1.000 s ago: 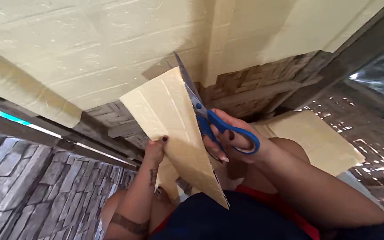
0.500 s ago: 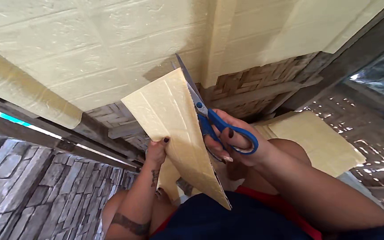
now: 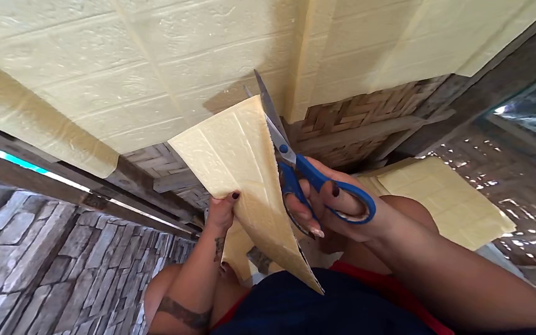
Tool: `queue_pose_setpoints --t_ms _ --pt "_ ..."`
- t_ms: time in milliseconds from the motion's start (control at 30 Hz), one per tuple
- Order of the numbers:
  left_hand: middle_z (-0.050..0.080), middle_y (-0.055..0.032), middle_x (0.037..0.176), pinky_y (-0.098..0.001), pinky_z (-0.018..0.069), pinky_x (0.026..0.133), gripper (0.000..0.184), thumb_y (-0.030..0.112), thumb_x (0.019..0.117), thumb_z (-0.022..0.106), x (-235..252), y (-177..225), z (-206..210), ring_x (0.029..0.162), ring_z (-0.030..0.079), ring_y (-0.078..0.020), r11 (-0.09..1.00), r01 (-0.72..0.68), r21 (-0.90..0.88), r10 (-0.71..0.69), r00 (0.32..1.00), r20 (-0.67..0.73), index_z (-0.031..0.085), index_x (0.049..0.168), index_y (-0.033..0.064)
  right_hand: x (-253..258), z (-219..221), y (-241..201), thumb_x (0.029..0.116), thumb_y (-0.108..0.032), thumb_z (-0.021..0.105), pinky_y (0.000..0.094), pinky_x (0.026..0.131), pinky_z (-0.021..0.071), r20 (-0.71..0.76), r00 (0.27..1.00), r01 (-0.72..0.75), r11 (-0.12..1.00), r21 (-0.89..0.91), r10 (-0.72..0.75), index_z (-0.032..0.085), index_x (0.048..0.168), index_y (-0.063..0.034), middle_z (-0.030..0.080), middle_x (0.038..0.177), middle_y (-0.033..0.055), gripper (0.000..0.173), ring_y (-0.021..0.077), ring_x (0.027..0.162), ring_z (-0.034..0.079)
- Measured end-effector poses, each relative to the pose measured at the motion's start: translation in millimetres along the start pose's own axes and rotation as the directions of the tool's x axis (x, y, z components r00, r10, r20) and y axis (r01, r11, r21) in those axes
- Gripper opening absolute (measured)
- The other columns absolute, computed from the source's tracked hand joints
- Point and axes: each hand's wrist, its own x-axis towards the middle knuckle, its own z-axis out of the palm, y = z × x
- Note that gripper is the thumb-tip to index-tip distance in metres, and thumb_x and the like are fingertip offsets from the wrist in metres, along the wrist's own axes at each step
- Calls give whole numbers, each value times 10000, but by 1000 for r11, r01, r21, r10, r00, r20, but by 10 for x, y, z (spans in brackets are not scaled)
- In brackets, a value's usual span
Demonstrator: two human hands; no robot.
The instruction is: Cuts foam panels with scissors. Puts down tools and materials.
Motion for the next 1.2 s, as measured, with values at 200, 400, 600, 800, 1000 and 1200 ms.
queue_pose_setpoints --t_ms 200,400,600,800,1000,1200 --pt "767 17 886 -299 630 776 444 295 713 935 24 58 6 819 738 -85 998 -42 41 43 999 -31 687 1034 116 -5 -18 -61 886 -628 674 175 619 547 126 992 -42 995 85 31 505 1206 -205 633 880 -12 557 62 706 643" --pt "757 37 885 -301 629 778 568 352 682 948 11 59 4 815 732 -78 999 14 48 -12 999 -41 630 1084 108 -14 -22 -52 894 -583 693 163 579 539 69 998 -7 1000 14 6 517 1209 -195 638 826 -15 530 46 647 631" --pt "760 27 899 -308 630 789 570 355 678 948 -2 9 3 827 735 -84 1000 27 15 -27 1000 -13 638 1086 107 -21 -19 -15 867 -548 745 147 535 523 4 1000 10 1000 9 -10 518 1206 -188 629 783 -25 543 28 603 614" --pt "763 31 906 -307 629 795 503 332 707 933 6 -10 0 836 736 -83 1000 19 -1 -19 1000 4 659 1075 126 -25 -3 2 881 -468 767 118 507 499 -14 999 40 999 -35 -41 526 1184 -175 612 744 -36 485 -2 565 586" --pt "770 18 910 -309 629 803 458 301 709 936 16 -40 -14 843 739 -87 1000 12 -13 -11 1000 24 687 1049 123 -30 -17 -5 873 -535 746 142 517 512 -18 999 45 999 -17 -46 524 1196 -189 629 780 -22 523 21 587 602" --pt "768 35 918 -301 626 812 460 300 714 933 15 -65 -11 855 735 -74 1000 6 21 -7 999 49 680 1059 131 -44 -81 -26 889 -567 712 152 530 521 3 998 63 998 6 -63 517 1215 -193 628 780 -16 532 36 597 611"
